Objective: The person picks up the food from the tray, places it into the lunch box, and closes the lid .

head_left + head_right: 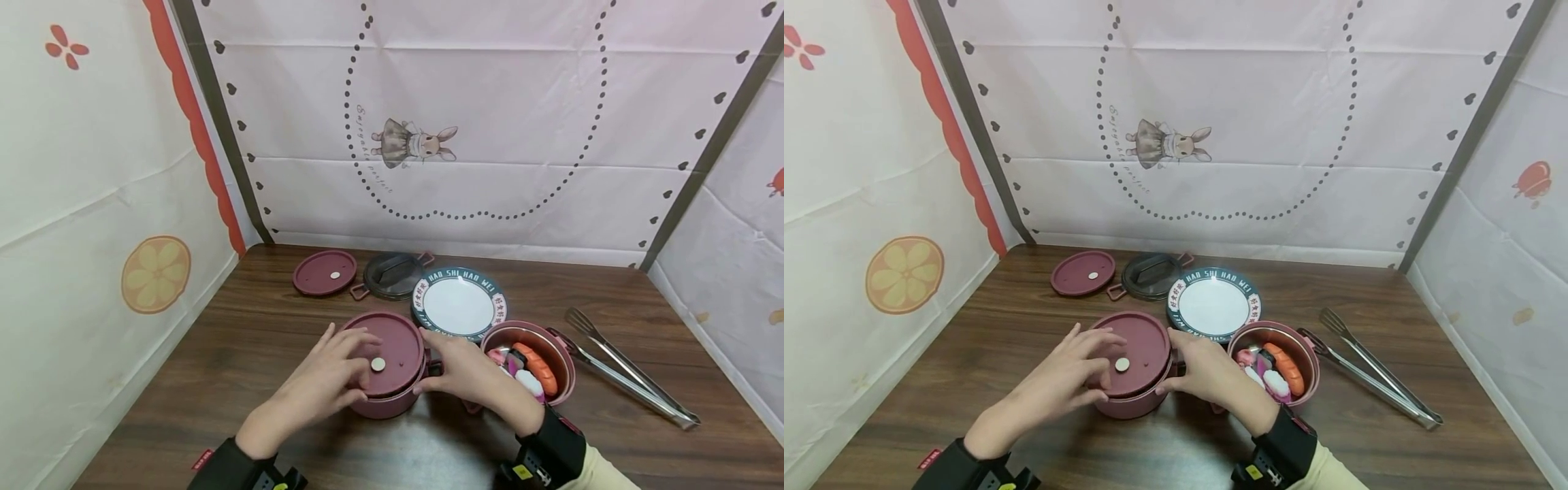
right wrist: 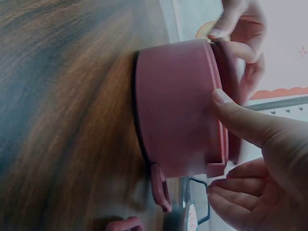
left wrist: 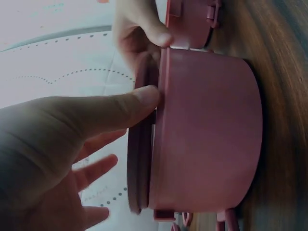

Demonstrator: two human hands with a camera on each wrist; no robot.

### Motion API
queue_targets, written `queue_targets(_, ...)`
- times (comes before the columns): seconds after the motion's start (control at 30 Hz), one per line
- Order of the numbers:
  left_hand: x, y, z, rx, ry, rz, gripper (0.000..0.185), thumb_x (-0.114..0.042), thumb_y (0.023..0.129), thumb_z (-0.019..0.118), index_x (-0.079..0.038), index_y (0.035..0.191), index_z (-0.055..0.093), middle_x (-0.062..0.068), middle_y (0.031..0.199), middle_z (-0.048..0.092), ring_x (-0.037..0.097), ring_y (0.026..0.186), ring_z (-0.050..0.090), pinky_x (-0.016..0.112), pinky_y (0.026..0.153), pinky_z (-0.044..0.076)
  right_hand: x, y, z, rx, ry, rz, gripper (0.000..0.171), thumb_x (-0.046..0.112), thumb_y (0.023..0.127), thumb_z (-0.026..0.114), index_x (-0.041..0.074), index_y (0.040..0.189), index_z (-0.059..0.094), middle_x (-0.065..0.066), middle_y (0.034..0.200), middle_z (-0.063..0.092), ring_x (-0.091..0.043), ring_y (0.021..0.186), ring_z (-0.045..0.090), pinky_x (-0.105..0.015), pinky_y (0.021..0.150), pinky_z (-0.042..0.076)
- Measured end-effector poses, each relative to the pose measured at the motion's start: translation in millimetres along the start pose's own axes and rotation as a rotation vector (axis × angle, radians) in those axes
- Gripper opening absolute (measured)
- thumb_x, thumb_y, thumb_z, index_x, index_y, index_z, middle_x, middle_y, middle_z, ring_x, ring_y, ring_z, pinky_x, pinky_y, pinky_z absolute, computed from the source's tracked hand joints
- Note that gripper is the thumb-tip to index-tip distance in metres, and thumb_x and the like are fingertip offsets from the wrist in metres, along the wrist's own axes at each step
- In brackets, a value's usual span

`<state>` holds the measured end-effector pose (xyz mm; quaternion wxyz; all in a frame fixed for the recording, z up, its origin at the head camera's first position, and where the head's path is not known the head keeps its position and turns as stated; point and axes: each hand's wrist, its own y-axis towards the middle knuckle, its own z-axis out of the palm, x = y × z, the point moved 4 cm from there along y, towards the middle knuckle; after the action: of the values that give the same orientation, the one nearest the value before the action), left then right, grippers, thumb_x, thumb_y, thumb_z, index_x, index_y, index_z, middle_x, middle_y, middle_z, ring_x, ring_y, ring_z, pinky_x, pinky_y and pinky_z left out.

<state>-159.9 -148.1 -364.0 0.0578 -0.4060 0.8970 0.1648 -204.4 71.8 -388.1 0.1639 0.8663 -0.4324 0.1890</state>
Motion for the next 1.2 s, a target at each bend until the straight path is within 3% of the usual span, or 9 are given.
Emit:
queue_targets(0.1,2.0,-0.4,5.7,0.049,-0.08,-0.006,0.026,-0.022,0.076,0.085,-0.027,0.077,0.06,0.006,0.148,0.05,0.036,0.146,0.035,0.073,0.116,0.018,2.0,-0.6,-2.6,0.01,0.015,0.014,0.099,0.047,0.075,0.085,0.004,0.152,0.04,-0.015,0.15,0.051,-0.029,0.138,0.051,-0.048,0.111,0.045)
queue_targets(0.2,6.7,-1.0,9.4,0.074,-0.191,-0.028,0.031,-0.029,0.075,0.087,-0.022,0.098,0.066,0.012,0.156,0.04,0.042,0.15,0.025,0.07,0.118,0.019,5.7,0.4,-3.6,0.022,0.045,-0.009,0.106,0.048,0.075,0.085,0.004,0.156,0.032,-0.016,0.157,0.041,-0.03,0.144,0.042,-0.049,0.115,0.041)
queue_targets(0.27,12.1,-0.8,10.3,0.074,-0.233,-0.073,0.056,-0.039,0.074,0.087,-0.016,0.12,0.065,0.015,0.162,0.031,0.042,0.152,0.019,0.066,0.119,0.023,8.0,2.4,-3.0,0.029,0.053,-0.023,0.109,0.049,0.075,0.084,0.006,0.158,0.027,-0.014,0.161,0.035,-0.028,0.147,0.038,-0.048,0.116,0.039)
queue_targets(0.33,18.8,0.1,11.5,0.067,-0.231,-0.128,0.086,-0.051,0.072,0.085,-0.008,0.14,0.053,0.017,0.165,0.023,0.042,0.153,0.017,0.062,0.118,0.029,9.5,4.4,-1.6,0.037,0.053,-0.031,0.11,0.05,0.076,0.083,0.008,0.159,0.024,-0.013,0.163,0.031,-0.028,0.149,0.035,-0.048,0.117,0.038)
queue_targets(0.43,29.2,1.1,15.6,0.071,-0.196,-0.204,0.115,-0.062,0.07,0.081,0.0,0.154,0.033,0.019,0.166,0.017,0.039,0.154,0.016,0.058,0.118,0.032,10.9,7.1,1.0,0.047,0.043,-0.041,0.109,0.051,0.078,0.081,0.008,0.159,0.023,-0.013,0.164,0.029,-0.028,0.149,0.034,-0.048,0.118,0.037)
queue_targets(0.6,38.8,-0.7,26.2,0.109,-0.206,-0.254,0.126,-0.065,0.071,0.078,0.002,0.158,0.017,0.019,0.167,0.013,0.035,0.155,0.015,0.053,0.122,0.026,11.8,10.0,3.8,0.053,0.011,-0.063,0.107,0.05,0.077,0.082,0.005,0.157,0.028,-0.015,0.161,0.034,-0.029,0.146,0.039,-0.047,0.116,0.04)
queue_targets(0.87,37.9,-2.5,31.3,0.158,-0.175,-0.242,0.125,-0.069,0.074,0.072,0.003,0.158,0.012,0.02,0.168,0.008,0.035,0.156,0.01,0.054,0.125,0.018,20.0,11.1,0.1,0.074,-0.088,-0.079,0.106,0.049,0.075,0.083,0.001,0.154,0.032,-0.018,0.158,0.039,-0.032,0.142,0.044,-0.047,0.113,0.043)
queue_targets(1.07,36.1,5.7,22.6,0.231,-0.112,-0.24,0.125,-0.07,0.074,0.073,0.005,0.157,0.017,0.024,0.164,0.017,0.038,0.151,0.025,0.058,0.122,0.022,27.9,16.8,-6.3,0.102,-0.162,-0.056,0.104,0.052,0.072,0.085,0.001,0.151,0.039,-0.017,0.153,0.046,-0.031,0.136,0.053,-0.046,0.11,0.047)
queue_targets(1.2,38.0,10.7,16.3,0.258,-0.123,-0.273,0.128,-0.069,0.07,0.078,0.002,0.157,0.019,0.022,0.163,0.021,0.046,0.147,0.029,0.061,0.117,0.031,32.4,20.4,-9.7,0.131,-0.184,-0.029,0.105,0.055,0.071,0.085,0.004,0.151,0.04,-0.014,0.15,0.051,-0.028,0.129,0.058,-0.045,0.106,0.05)
